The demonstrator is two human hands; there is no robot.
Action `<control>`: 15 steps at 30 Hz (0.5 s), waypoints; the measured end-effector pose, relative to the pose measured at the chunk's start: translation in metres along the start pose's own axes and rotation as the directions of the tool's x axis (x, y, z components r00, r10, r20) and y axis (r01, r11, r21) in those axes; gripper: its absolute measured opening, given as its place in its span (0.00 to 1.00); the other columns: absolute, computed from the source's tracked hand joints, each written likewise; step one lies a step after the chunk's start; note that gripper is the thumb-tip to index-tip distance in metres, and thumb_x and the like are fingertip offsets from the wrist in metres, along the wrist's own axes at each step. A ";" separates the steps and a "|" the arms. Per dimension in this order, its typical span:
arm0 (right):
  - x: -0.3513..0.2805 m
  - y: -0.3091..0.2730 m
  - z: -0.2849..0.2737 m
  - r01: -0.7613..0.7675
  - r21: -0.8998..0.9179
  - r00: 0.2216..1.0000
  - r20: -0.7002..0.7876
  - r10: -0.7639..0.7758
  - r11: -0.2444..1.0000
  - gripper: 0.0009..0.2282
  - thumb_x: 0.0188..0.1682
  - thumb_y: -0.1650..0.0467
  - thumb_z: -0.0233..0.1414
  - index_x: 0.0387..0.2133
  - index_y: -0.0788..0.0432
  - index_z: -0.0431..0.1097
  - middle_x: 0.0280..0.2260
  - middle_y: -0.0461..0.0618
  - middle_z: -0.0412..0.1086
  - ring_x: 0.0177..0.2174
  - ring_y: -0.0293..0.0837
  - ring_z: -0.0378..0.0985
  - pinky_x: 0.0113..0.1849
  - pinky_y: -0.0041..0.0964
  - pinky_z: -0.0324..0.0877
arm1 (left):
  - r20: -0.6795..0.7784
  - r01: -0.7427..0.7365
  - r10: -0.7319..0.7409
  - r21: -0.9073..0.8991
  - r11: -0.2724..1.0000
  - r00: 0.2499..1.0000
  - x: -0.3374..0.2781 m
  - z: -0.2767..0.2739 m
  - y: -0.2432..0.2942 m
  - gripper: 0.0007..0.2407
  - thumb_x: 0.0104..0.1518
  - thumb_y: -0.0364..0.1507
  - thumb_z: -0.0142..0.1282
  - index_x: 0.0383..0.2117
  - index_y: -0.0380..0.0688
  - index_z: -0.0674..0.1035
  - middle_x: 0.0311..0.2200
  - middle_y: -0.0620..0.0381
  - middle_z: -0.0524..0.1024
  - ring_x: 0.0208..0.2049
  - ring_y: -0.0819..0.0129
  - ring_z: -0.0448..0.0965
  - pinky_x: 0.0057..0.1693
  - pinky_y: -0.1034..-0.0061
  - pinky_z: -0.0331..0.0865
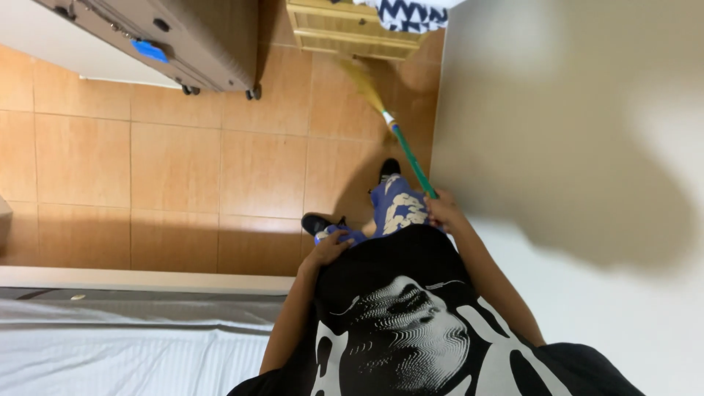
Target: The person sweeps the tiled floor of a bedroom using a broom with a green handle. They move around the room, sweeping near the bed, a suitcase, and a white cabinet, and briefly open a door while continuing to sweep.
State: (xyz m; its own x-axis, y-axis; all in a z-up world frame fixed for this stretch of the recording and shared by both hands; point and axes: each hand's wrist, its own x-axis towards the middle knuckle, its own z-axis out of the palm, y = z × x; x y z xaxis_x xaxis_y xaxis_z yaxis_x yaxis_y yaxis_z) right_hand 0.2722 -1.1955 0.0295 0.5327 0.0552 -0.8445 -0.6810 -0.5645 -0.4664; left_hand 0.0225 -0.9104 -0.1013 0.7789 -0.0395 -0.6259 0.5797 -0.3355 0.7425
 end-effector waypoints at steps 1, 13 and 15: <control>0.003 -0.001 -0.006 0.003 0.002 1.000 -0.003 -0.003 1.000 0.02 0.53 0.69 0.51 0.37 0.52 0.68 0.20 0.44 0.61 0.15 0.38 0.60 0.17 0.35 0.60 | 0.000 -0.005 0.005 0.002 1.000 1.000 0.012 0.000 -0.002 0.24 0.58 0.47 0.58 0.57 0.47 0.75 0.46 0.43 0.80 0.48 0.53 0.81 0.54 0.64 0.73; 0.115 -0.103 -0.150 0.035 0.362 0.987 -0.161 0.025 0.932 0.07 0.56 0.71 0.45 0.28 0.61 0.63 0.18 0.48 0.60 0.14 0.39 0.58 0.16 0.36 0.56 | -0.113 -0.068 0.075 0.064 0.996 0.991 0.148 0.033 0.105 0.22 0.57 0.42 0.57 0.55 0.47 0.76 0.50 0.48 0.79 0.49 0.56 0.80 0.54 0.65 0.71; 0.126 -0.134 -0.170 0.131 0.324 0.984 -0.158 -0.083 0.937 0.05 0.56 0.73 0.46 0.30 0.61 0.63 0.19 0.46 0.61 0.16 0.37 0.61 0.17 0.35 0.59 | -0.173 -0.109 0.104 -0.020 0.994 0.979 0.154 0.041 0.126 0.21 0.55 0.41 0.58 0.52 0.45 0.79 0.47 0.48 0.80 0.47 0.55 0.82 0.52 0.65 0.73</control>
State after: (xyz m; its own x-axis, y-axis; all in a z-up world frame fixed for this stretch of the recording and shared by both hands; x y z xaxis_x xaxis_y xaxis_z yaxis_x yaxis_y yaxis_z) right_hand 0.5157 -1.2531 0.0300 0.6602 -0.0290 -0.7506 -0.7309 -0.2552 -0.6330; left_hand 0.2052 -0.9977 -0.1141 0.8645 0.0890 -0.4948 0.4961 -0.3102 0.8110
